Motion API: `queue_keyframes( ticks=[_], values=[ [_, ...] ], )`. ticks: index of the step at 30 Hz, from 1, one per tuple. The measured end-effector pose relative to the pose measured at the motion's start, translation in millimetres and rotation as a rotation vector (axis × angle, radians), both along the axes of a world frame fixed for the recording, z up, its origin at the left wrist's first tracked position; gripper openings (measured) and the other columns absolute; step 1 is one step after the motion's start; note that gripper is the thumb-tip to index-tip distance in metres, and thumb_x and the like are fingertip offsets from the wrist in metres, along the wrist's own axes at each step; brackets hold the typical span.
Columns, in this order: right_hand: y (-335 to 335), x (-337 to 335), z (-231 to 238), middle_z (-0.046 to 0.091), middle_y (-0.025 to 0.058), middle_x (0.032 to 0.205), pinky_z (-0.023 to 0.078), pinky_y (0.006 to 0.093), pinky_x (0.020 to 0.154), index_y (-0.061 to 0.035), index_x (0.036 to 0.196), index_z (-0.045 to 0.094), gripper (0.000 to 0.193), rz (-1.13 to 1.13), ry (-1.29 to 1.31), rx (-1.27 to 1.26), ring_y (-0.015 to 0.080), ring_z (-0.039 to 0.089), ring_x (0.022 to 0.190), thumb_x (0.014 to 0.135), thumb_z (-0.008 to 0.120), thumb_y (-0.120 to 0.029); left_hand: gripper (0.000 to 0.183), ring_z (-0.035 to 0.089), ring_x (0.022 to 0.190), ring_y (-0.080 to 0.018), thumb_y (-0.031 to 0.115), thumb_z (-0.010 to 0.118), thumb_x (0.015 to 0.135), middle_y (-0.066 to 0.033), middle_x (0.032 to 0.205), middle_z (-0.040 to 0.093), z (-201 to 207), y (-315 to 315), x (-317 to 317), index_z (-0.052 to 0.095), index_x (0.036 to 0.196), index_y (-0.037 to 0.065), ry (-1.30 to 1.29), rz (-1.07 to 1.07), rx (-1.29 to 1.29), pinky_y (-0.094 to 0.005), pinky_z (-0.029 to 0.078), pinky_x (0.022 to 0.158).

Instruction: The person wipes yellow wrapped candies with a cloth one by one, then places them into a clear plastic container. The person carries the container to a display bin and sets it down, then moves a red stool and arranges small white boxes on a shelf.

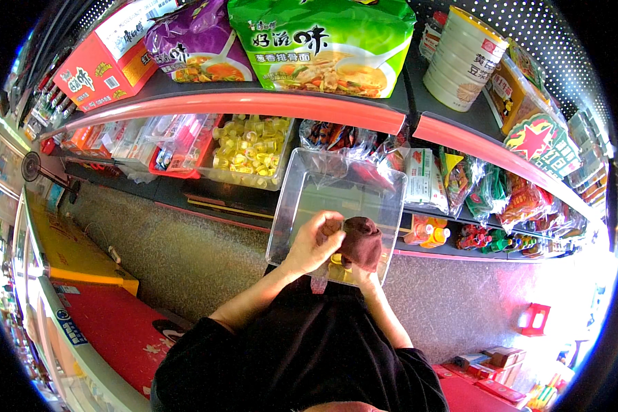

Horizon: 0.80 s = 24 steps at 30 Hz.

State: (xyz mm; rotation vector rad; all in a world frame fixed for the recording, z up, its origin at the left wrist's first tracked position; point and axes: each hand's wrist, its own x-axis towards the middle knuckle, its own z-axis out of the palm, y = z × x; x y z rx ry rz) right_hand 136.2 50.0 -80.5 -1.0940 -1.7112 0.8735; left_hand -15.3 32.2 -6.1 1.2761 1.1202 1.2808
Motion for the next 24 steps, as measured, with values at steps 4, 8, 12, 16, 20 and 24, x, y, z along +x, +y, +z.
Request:
queue_keyframes(
  ticks=[4, 8, 12, 16, 20, 24],
  values=[
    [-1.0, 3.0, 10.6, 0.058, 0.0053, 0.105, 0.046, 0.0322, 0.082, -0.0072, 0.116, 0.052, 0.035, 0.024, 0.426, -0.354, 0.0164, 0.055, 0.095, 0.090, 0.051, -0.031, 0.035, 0.059, 0.077, -0.0256, 0.013, 0.067, 0.076, -0.0121, 0.093, 0.057, 27.1, 1.5, -0.4, 0.053, 0.108, 0.006, 0.518, 0.017, 0.409, -0.0317, 0.049, 0.070],
    [-5.2, -3.2, 14.9, 0.055, 0.0056, 0.107, 0.043, 0.0312, 0.086, -0.0051, 0.118, 0.047, 0.036, 0.077, 0.776, -0.521, 0.0157, 0.053, 0.098, 0.095, 0.043, -0.033, 0.038, 0.060, 0.084, -0.0229, 0.015, 0.069, 0.077, -0.0107, 0.096, 0.059, 24.8, 3.0, -3.1, 0.054, 0.111, 0.005, 0.469, 0.000, 0.388, -0.0308, 0.049, 0.074],
    [2.2, 0.4, 54.4, 0.057, 0.0042, 0.102, 0.047, 0.0302, 0.075, -0.0071, 0.114, 0.050, 0.036, 0.168, 0.472, -0.460, 0.0142, 0.055, 0.090, 0.089, 0.052, -0.033, 0.039, 0.056, 0.079, -0.0069, 0.013, 0.068, 0.082, -0.0008, 0.094, 0.061, 27.7, -0.6, -6.3, 0.054, 0.117, 0.003, 0.151, -0.066, -0.068, -0.0208, 0.045, 0.069],
    [0.8, 3.6, 24.2, 0.059, 0.0038, 0.095, 0.048, 0.0322, 0.066, -0.0119, 0.105, 0.057, 0.037, 0.001, 0.140, -0.248, 0.0155, 0.057, 0.082, 0.081, 0.060, -0.040, 0.039, 0.054, 0.069, -0.0045, 0.020, 0.069, 0.082, 0.0004, 0.086, 0.058, 4.3, 5.2, -7.1, 0.056, 0.113, 0.001, -0.153, -0.099, -0.177, -0.0185, 0.045, 0.060],
    [0.6, 5.7, 53.1, 0.059, 0.0051, 0.097, 0.048, 0.0314, 0.069, -0.0089, 0.106, 0.057, 0.038, 0.078, 0.210, -0.387, 0.0149, 0.057, 0.086, 0.084, 0.058, -0.040, 0.037, 0.054, 0.069, -0.0047, 0.016, 0.069, 0.082, 0.0015, 0.087, 0.058, 3.0, 4.6, -8.8, 0.056, 0.113, 0.001, -0.273, -0.106, -0.237, -0.0186, 0.046, 0.062],
    [0.9, 4.0, 40.8, 0.060, 0.0065, 0.096, 0.049, 0.0308, 0.069, -0.0042, 0.106, 0.055, 0.036, -0.031, 0.409, -0.218, 0.0152, 0.059, 0.082, 0.088, 0.055, -0.035, 0.037, 0.056, 0.071, -0.0054, 0.012, 0.068, 0.082, -0.0003, 0.091, 0.060, -0.3, 3.9, -12.1, 0.055, 0.114, 0.001, -0.325, -0.072, -0.208, -0.0191, 0.048, 0.064]
  ],
)
